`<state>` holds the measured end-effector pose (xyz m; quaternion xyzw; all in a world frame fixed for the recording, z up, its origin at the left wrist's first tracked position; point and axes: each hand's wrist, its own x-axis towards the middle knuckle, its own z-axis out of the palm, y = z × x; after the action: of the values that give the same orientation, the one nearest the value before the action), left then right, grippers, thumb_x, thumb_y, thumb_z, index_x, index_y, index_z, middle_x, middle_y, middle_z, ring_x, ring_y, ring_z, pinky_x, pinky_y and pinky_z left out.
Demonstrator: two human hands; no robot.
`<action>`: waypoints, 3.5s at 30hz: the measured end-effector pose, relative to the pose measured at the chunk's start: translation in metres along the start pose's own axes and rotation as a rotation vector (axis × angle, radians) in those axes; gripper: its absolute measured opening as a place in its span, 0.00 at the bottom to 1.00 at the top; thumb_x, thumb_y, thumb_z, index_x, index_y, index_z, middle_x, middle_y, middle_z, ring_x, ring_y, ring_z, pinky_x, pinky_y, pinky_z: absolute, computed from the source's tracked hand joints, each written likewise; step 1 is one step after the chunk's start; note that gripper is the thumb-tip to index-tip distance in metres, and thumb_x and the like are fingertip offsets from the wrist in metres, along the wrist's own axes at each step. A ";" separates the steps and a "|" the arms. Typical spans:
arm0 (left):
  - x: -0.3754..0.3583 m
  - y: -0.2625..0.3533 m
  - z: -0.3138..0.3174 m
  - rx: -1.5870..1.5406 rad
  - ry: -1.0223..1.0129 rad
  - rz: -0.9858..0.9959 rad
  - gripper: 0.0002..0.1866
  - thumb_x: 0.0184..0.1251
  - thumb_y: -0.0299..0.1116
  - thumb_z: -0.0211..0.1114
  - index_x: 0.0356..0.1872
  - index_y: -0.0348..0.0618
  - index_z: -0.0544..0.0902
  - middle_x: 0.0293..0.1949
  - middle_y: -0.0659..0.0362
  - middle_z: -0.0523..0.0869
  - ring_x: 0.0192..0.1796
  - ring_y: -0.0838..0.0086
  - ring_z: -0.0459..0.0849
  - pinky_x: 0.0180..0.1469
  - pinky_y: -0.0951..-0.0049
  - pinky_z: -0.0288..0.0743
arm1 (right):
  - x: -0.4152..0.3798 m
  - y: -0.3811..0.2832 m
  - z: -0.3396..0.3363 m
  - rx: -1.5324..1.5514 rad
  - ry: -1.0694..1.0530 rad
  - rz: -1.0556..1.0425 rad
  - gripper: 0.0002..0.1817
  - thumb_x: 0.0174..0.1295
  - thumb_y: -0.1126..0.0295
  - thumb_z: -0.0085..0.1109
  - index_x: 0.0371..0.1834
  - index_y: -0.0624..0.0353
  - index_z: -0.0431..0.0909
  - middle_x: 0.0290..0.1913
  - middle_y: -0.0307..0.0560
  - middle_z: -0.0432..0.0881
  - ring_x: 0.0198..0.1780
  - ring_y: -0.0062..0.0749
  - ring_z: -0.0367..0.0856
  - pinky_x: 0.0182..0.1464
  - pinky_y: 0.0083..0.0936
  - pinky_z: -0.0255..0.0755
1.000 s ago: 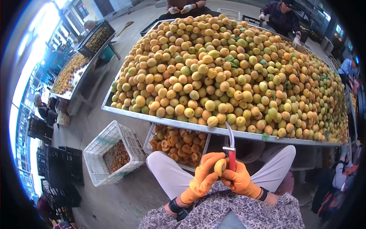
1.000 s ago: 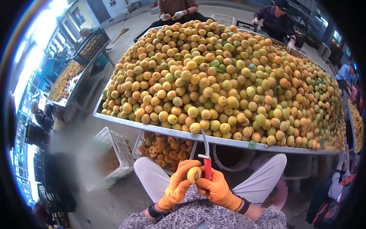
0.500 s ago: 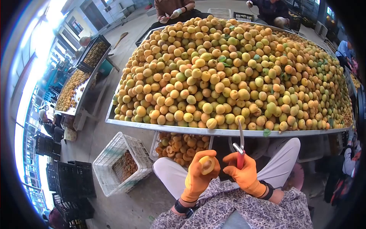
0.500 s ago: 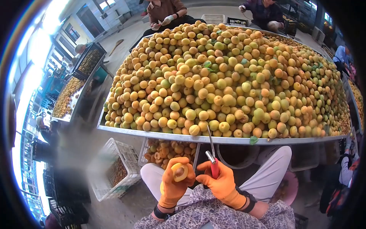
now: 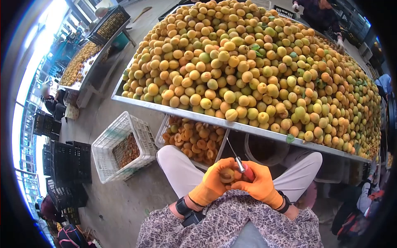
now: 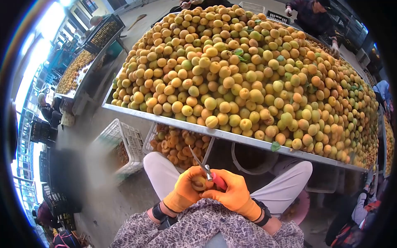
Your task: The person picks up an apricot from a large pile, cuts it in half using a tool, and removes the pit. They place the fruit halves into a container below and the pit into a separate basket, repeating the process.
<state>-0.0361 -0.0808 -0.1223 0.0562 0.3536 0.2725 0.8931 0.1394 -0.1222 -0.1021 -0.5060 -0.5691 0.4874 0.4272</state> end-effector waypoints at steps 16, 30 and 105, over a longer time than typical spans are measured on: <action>-0.034 -0.033 0.004 -0.006 -0.169 -0.249 0.32 0.69 0.57 0.60 0.50 0.29 0.77 0.25 0.63 0.74 0.28 0.78 0.71 0.30 0.79 0.64 | -0.023 0.010 -0.009 0.432 -0.338 0.305 0.33 0.40 0.70 0.83 0.53 0.63 0.79 0.34 0.35 0.83 0.34 0.13 0.74 0.36 0.15 0.71; 0.000 -0.037 0.014 -0.090 0.122 0.007 0.16 0.74 0.40 0.53 0.31 0.41 0.81 0.17 0.65 0.72 0.19 0.80 0.67 0.22 0.78 0.57 | -0.021 0.028 0.009 0.232 0.039 0.131 0.32 0.40 0.74 0.80 0.52 0.62 0.75 0.34 0.40 0.82 0.35 0.18 0.79 0.38 0.21 0.75; 0.041 -0.002 -0.060 0.602 0.081 0.572 0.18 0.58 0.21 0.72 0.47 0.38 0.76 0.37 0.63 0.82 0.39 0.82 0.80 0.42 0.80 0.76 | 0.053 0.056 0.030 -0.412 0.064 -0.258 0.13 0.47 0.77 0.70 0.37 0.55 0.84 0.32 0.47 0.80 0.30 0.41 0.81 0.32 0.28 0.75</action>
<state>-0.0501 -0.0662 -0.1921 0.3999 0.4224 0.3959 0.7106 0.1119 -0.0722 -0.1624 -0.5208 -0.7027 0.2859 0.3916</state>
